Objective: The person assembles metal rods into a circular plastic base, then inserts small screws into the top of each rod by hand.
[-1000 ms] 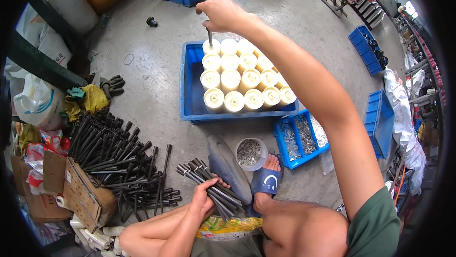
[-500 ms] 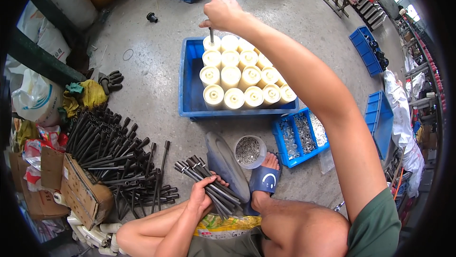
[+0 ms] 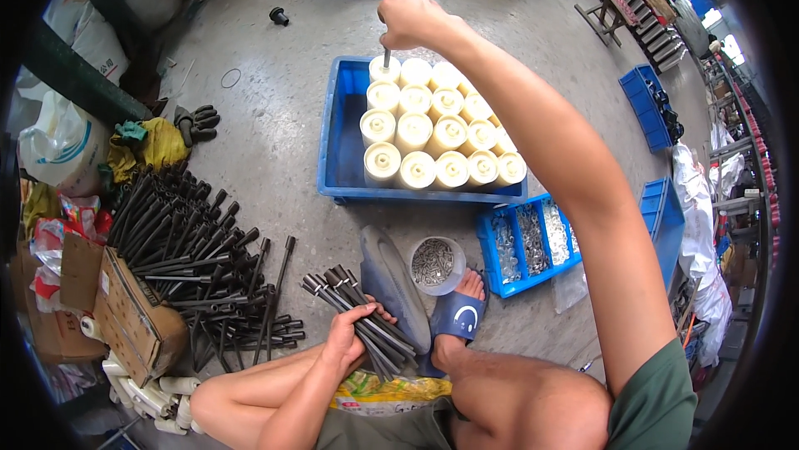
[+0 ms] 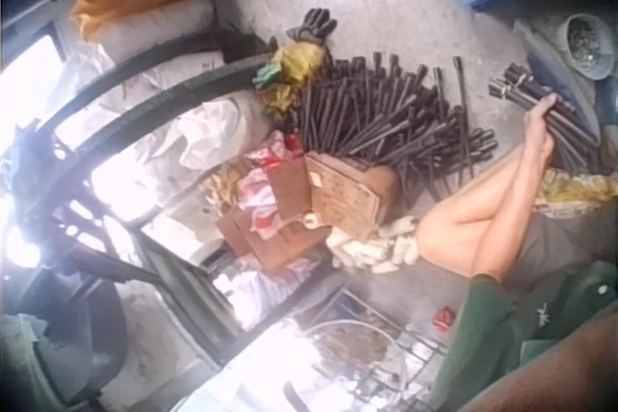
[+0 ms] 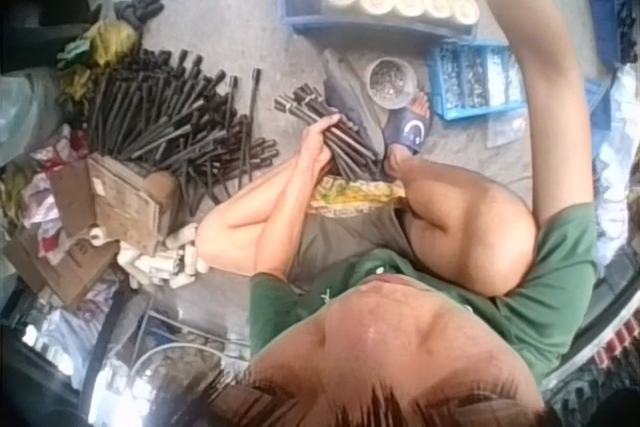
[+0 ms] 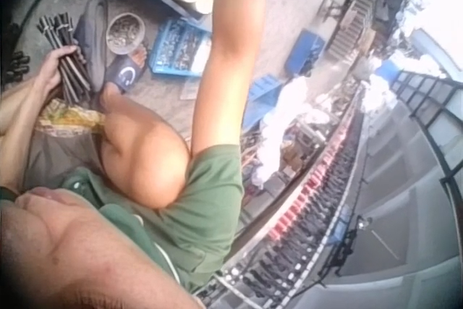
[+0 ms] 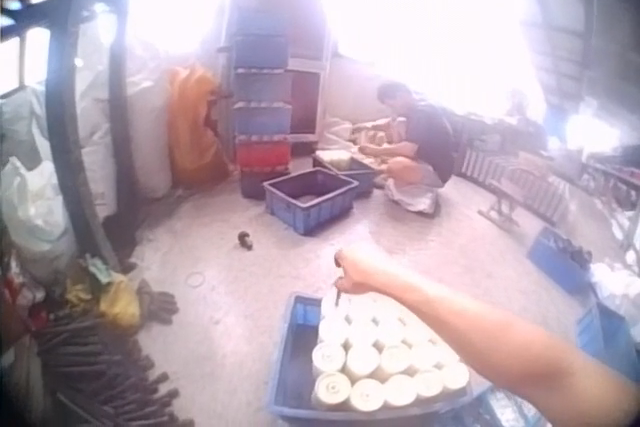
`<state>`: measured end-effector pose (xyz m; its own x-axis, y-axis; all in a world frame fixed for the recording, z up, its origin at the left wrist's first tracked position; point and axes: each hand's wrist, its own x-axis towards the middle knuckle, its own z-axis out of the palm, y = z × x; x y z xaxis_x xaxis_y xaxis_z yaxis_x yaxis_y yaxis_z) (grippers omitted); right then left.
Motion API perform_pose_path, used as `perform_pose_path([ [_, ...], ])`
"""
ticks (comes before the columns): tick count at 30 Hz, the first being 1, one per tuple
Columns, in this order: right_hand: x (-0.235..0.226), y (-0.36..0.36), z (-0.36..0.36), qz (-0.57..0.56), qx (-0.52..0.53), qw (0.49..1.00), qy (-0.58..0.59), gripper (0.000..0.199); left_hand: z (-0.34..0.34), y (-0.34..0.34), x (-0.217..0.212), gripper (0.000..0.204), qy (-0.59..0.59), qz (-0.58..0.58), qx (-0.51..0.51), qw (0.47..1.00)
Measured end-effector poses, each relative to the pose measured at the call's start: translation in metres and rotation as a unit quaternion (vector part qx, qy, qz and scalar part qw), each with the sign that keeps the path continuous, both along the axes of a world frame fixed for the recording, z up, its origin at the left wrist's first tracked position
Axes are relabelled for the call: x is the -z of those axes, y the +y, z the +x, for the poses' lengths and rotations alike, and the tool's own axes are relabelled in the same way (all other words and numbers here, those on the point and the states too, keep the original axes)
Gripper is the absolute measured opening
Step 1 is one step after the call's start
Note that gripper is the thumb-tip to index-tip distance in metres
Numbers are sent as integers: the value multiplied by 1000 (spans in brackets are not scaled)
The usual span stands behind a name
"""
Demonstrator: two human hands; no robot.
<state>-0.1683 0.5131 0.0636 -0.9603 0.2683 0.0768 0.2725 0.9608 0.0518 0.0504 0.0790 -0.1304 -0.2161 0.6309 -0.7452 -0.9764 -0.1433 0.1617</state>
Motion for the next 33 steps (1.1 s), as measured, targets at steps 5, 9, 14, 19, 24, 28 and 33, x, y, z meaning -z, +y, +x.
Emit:
perform_pose_path([
  [5,5,-3,-5,-9,-2,998,-66,21,0,0,0,18,-1,-7,0,1000],
  [9,14,9,-1,-16,-39,999,-31,30,-1,2,-2,19,0,-2,-8,1000],
  [14,3,-15,-8,17,83,995,-60,45,-1,1,-1,21,-18,-10,-10,1000],
  [19,3,-13,2,77,39,996,9,45,-2,5,0,24,-6,2,-14,1000],
  [24,29,-134,87,-242,-81,965,53,38,0,-10,5,35,2,32,-30,999],
  [28,88,-229,181,-299,-147,919,-212,46,5,-5,0,32,20,53,-26,998],
  [33,124,-242,211,-451,-80,859,-229,42,4,1,-4,30,84,56,9,995],
])
